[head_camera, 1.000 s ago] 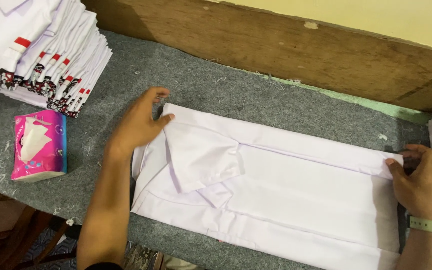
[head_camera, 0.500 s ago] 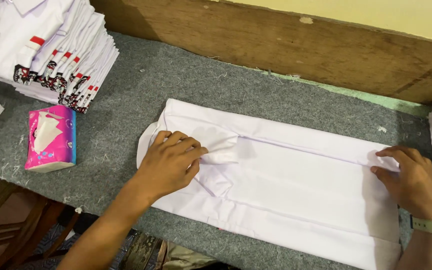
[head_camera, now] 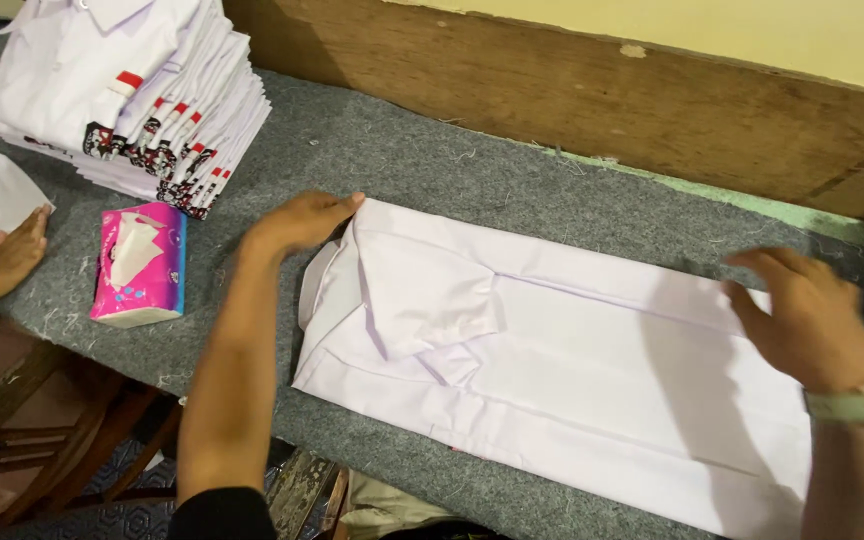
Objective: Folding a white collared shirt on a flat work surface
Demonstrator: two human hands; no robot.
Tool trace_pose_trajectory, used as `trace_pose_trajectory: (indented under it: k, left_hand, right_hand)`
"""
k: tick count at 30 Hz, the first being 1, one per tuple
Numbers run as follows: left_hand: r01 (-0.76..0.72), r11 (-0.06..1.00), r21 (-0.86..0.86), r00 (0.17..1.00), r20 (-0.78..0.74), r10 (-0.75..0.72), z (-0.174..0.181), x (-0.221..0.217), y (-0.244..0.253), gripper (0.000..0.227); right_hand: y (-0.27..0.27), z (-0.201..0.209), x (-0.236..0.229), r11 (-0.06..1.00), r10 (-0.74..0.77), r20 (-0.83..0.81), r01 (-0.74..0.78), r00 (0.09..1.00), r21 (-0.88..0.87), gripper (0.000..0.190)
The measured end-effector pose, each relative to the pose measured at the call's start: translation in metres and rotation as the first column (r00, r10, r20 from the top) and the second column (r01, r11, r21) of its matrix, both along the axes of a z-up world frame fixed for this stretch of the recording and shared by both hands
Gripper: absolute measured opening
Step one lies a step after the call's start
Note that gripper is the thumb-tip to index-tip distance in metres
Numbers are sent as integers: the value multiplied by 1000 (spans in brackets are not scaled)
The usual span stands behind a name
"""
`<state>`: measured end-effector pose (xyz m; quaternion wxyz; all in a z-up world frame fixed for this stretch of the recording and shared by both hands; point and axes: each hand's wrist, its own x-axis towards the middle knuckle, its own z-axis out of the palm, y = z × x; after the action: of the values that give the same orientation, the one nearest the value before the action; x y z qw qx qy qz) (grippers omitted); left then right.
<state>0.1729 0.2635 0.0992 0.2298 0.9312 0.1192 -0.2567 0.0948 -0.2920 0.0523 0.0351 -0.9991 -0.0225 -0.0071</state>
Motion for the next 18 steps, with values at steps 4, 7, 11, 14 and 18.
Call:
trace_pose_trajectory:
  k: [4, 7, 11, 14, 18]
  left_hand:
    - [-42, 904, -425, 994, 75, 81, -57, 34, 21, 26]
    - [-16, 771, -636, 979, 147, 142, -67, 28, 22, 16]
    - [-15, 564, -826, 957, 151, 246, -88, 31, 26, 11]
    - [-24, 491, -871, 967, 104, 232, -98, 34, 28, 14]
    - [-19, 436, -900, 967, 95, 237, -108, 34, 36, 18]
  right_hand:
    - [60, -8, 52, 934, 306, 48, -310, 951, 179, 32]
    - [116, 4, 76, 878, 365, 21, -351, 931, 325, 28]
    - [169, 2, 105, 753, 444, -92, -315, 891, 578, 34]
    - [194, 0, 110, 720, 494, -135, -317, 859, 617, 40]
    - [212, 2, 116, 770, 492, -228, -299, 840, 563, 34]
